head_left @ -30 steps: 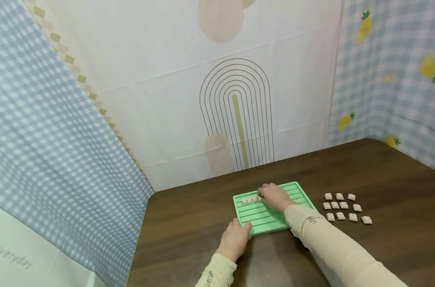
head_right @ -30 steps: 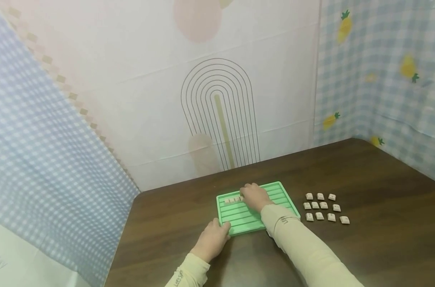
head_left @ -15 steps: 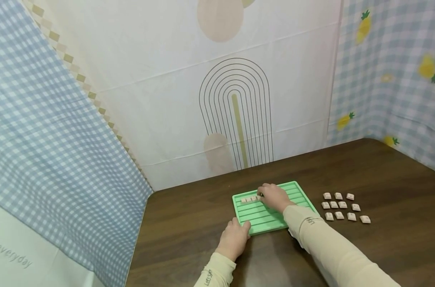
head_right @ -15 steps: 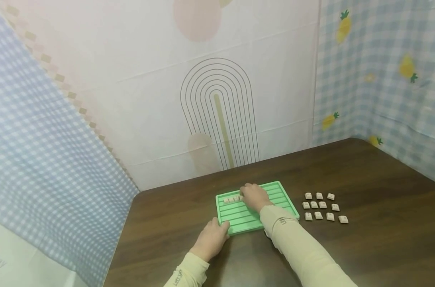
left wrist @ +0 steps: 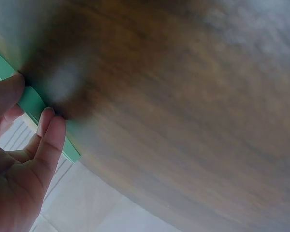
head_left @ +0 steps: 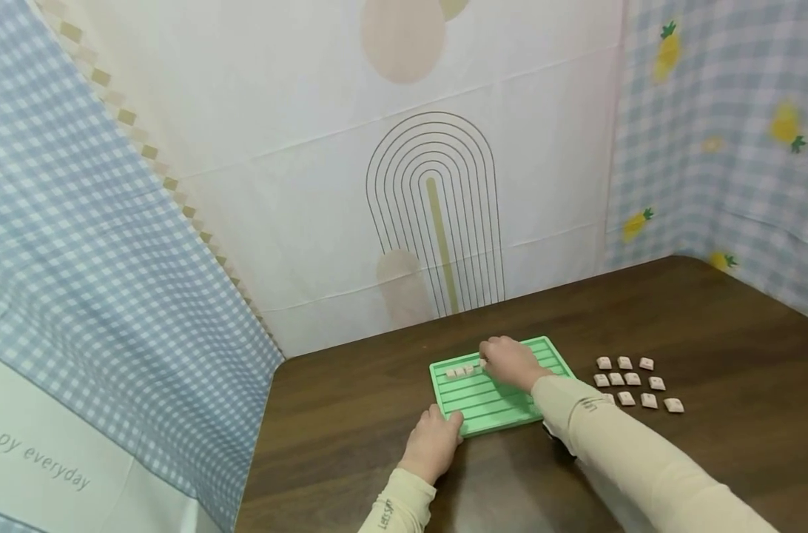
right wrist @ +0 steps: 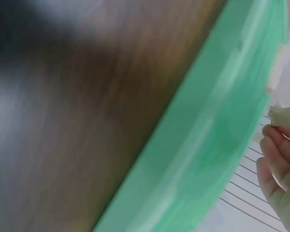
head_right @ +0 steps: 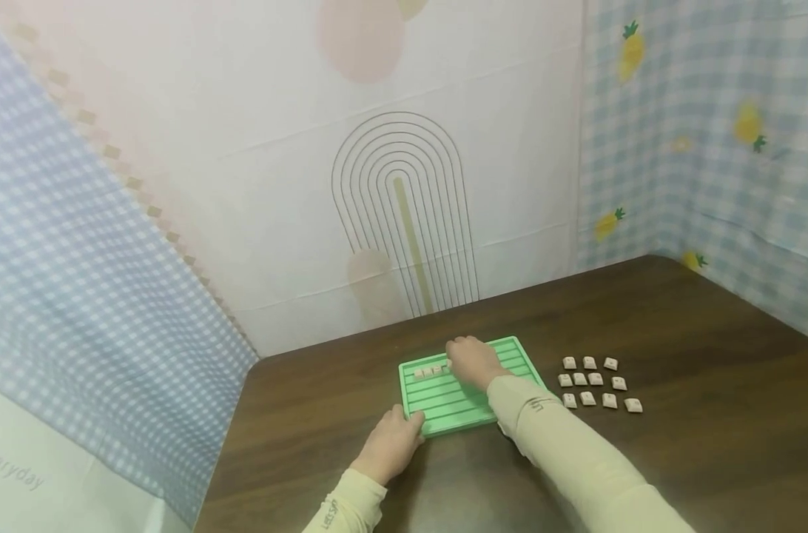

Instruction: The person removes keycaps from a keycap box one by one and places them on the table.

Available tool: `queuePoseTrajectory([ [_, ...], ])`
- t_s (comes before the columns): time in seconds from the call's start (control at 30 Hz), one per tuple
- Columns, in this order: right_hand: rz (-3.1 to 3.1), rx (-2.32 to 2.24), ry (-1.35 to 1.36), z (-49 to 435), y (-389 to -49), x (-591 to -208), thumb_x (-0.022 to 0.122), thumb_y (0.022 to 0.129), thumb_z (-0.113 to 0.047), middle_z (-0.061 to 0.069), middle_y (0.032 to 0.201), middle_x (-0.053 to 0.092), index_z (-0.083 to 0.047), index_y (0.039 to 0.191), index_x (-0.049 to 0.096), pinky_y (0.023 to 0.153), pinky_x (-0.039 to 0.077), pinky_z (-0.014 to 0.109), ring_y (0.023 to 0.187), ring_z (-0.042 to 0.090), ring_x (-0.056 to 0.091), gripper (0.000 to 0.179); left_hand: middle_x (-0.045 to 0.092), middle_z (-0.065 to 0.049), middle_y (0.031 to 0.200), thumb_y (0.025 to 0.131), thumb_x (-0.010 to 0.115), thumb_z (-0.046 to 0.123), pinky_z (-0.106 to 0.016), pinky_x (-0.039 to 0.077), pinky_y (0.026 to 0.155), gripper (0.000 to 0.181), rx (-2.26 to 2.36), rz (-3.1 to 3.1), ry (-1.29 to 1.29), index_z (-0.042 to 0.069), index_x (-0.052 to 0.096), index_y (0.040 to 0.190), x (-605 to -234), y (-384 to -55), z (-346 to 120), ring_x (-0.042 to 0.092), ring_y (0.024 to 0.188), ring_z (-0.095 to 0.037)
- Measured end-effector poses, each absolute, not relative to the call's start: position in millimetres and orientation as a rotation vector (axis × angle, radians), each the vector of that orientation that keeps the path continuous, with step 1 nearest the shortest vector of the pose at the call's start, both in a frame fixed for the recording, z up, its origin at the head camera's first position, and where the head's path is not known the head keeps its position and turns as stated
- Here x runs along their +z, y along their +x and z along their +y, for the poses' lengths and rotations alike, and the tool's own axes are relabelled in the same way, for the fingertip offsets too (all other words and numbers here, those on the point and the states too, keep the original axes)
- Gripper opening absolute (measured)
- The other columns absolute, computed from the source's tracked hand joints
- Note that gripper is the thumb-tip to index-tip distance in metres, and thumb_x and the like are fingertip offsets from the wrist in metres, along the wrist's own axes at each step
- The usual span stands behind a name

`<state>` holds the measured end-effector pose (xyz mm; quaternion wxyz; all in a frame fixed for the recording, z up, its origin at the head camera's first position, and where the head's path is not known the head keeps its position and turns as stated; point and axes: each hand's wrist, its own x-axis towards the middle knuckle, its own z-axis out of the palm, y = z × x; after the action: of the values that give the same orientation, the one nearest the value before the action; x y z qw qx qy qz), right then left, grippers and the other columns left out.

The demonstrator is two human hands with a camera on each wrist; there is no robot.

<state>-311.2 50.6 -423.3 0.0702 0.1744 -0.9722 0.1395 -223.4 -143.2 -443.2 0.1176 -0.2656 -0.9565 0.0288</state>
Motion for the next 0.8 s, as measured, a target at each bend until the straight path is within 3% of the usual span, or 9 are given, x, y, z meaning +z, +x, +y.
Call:
queuePoseTrajectory([
  [0.33, -2.939, 0.513, 0.57, 122.1, -270.6, -404.2, 0.061, 0.088, -0.015, 0.003, 0.095, 0.065, -0.01, 0.1, 0.065, 0.062, 0.048, 0.033, 0.079, 0.016, 0.06, 0.014, 0.05, -0.012, 0.081, 0.084, 0.066, 0.025, -0.029, 0.045, 0.049, 0.022, 0.061, -2.809, -0.79, 0.013, 0.049, 0.092, -443.2, -221.6, -142.4, 0.052, 0.069, -0.023],
  [0.5, -2.975, 0.513, 0.494, 161.6, -242.2, -406.3, 0.063, 0.086, -0.019, -0.003, 0.088, 0.063, -0.014, 0.094, 0.065, 0.058, 0.044, 0.03, 0.07, 0.009, 0.057, 0.009, 0.049, -0.013, 0.081, 0.085, 0.065, 0.023, -0.029, 0.044, 0.049, 0.021, 0.052, -2.814, -0.789, 0.013, 0.048, 0.091, -440.1, -223.0, -144.3, 0.053, 0.069, -0.024],
  [0.6, -2.967, 0.485, 0.467, 179.3, -226.5, -411.2, 0.065, 0.084, -0.019, -0.006, 0.085, 0.061, -0.019, 0.087, 0.064, 0.062, 0.045, 0.032, 0.073, 0.011, 0.059, 0.003, 0.049, -0.013, 0.081, 0.085, 0.065, 0.024, -0.029, 0.044, 0.049, 0.021, 0.055, -2.81, -0.789, 0.012, 0.048, 0.091, -439.7, -223.8, -144.4, 0.053, 0.069, -0.023],
  [0.8, -2.993, 0.399, 0.43, 194.8, -205.8, -422.7, 0.068, 0.08, -0.014, -0.011, 0.08, 0.06, -0.022, 0.079, 0.064, 0.056, 0.039, 0.026, 0.067, 0.003, 0.05, 0.009, 0.051, -0.012, 0.08, 0.085, 0.065, 0.025, -0.028, 0.045, 0.049, 0.021, 0.068, -2.805, -0.806, 0.012, 0.049, 0.092, -442.4, -223.6, -143.6, 0.054, 0.069, -0.023],
])
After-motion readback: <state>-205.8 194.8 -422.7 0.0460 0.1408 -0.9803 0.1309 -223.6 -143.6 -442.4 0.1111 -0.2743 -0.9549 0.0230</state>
